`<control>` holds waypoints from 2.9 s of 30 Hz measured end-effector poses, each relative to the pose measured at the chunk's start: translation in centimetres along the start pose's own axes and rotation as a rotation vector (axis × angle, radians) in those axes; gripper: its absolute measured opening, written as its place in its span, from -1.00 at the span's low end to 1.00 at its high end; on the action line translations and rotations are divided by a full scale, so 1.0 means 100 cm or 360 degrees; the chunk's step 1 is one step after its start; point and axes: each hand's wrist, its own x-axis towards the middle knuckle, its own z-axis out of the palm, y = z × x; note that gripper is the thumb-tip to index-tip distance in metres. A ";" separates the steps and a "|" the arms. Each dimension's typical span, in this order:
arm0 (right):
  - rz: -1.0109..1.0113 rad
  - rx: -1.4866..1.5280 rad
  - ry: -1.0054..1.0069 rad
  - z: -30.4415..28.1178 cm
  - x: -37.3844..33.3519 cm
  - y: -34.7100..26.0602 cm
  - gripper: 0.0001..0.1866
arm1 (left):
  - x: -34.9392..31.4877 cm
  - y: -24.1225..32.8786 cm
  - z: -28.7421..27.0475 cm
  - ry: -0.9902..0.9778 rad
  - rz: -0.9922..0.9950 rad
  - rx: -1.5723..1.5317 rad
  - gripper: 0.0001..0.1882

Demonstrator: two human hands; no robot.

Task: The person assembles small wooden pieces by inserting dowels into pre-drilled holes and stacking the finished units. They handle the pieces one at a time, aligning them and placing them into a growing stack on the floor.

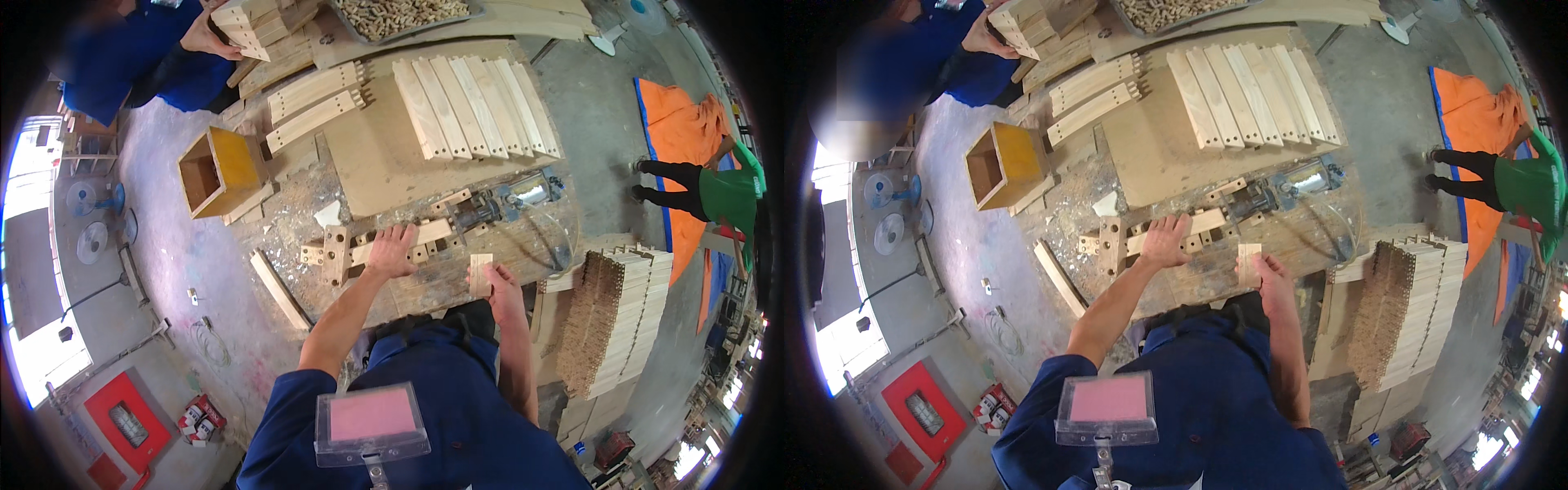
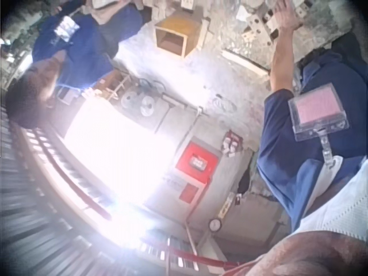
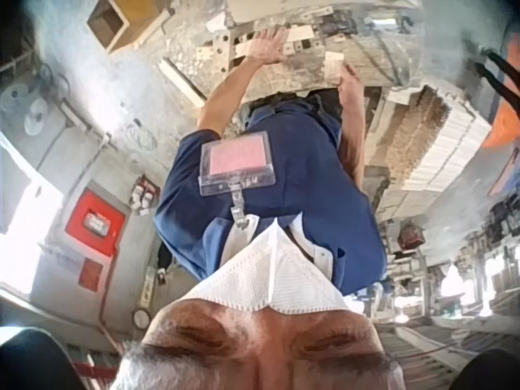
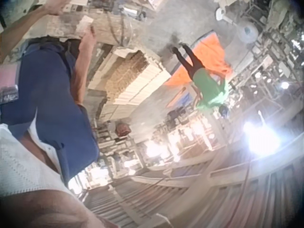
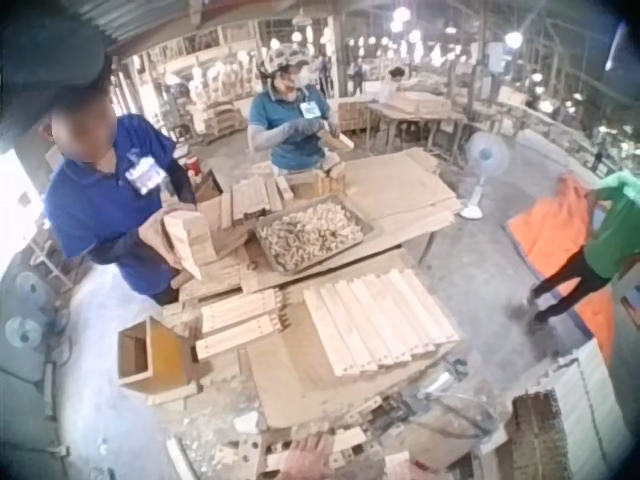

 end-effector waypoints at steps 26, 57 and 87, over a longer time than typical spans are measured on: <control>-0.0373 -0.0348 -0.0029 -0.029 0.029 -0.058 -0.73 | -0.029 0.061 -0.076 0.0618 0.0737 -0.0243 -0.38; -0.0246 -0.0027 -0.0233 -0.152 0.124 -0.223 -0.78 | 0.192 0.255 -0.152 0.1029 -0.0181 -0.0501 -0.18; -0.0240 -0.0123 -0.0055 -0.131 0.058 -0.160 -0.76 | 0.084 -0.083 -0.098 0.0953 -0.0827 0.0355 -0.61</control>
